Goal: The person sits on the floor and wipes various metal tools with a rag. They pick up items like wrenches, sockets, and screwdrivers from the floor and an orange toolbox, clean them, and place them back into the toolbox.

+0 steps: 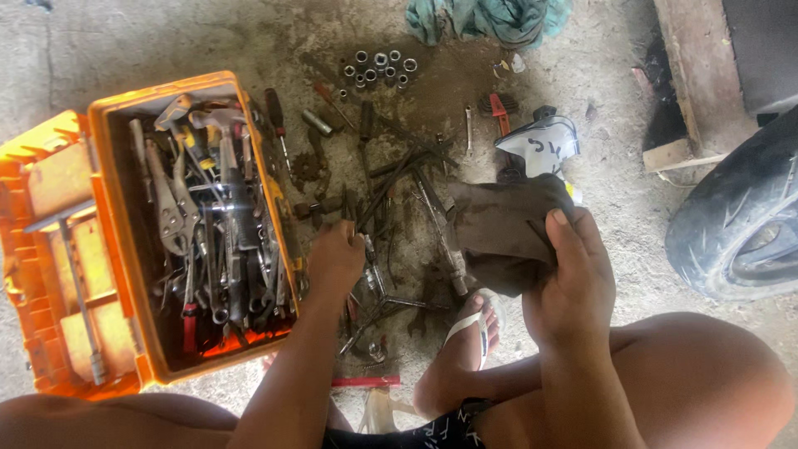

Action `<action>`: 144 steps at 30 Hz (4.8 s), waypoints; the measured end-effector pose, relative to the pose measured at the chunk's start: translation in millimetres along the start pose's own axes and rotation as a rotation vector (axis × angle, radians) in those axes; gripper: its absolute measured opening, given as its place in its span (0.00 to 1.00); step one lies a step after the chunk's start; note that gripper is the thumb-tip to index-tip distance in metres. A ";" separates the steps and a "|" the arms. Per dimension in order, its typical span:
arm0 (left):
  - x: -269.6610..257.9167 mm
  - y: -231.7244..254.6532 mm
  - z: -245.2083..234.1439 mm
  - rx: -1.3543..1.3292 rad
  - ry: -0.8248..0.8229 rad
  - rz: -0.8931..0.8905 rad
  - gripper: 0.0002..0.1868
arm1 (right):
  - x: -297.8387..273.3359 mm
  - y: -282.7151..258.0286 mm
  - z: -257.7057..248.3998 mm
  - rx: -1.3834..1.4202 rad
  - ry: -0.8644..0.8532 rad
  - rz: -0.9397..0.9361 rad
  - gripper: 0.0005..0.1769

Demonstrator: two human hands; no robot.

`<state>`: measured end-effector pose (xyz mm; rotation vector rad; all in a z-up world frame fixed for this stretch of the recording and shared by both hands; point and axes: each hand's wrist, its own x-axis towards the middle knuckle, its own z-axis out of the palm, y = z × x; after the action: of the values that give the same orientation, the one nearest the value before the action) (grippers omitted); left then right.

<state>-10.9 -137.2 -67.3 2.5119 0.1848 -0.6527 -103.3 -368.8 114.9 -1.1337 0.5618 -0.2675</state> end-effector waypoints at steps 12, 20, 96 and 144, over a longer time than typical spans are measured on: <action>86.5 -41.1 60.5 -0.151 0.276 0.081 0.14 | 31.5 10.7 6.0 0.136 0.060 0.210 0.18; 142.0 -19.3 26.2 -0.225 0.238 -0.168 0.26 | 39.9 30.8 12.7 0.287 -0.148 0.311 0.21; -98.1 79.4 -100.0 -1.392 0.043 0.339 0.19 | -52.1 63.0 40.1 -0.357 -0.485 0.009 0.13; -132.6 65.8 -75.7 -1.020 0.187 0.370 0.21 | -29.5 54.2 67.8 -0.220 -0.522 -0.360 0.27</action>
<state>-78.6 -152.7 83.8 1.5447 0.0789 -0.0956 -94.8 -279.8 94.8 -1.4533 -0.0816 -0.2085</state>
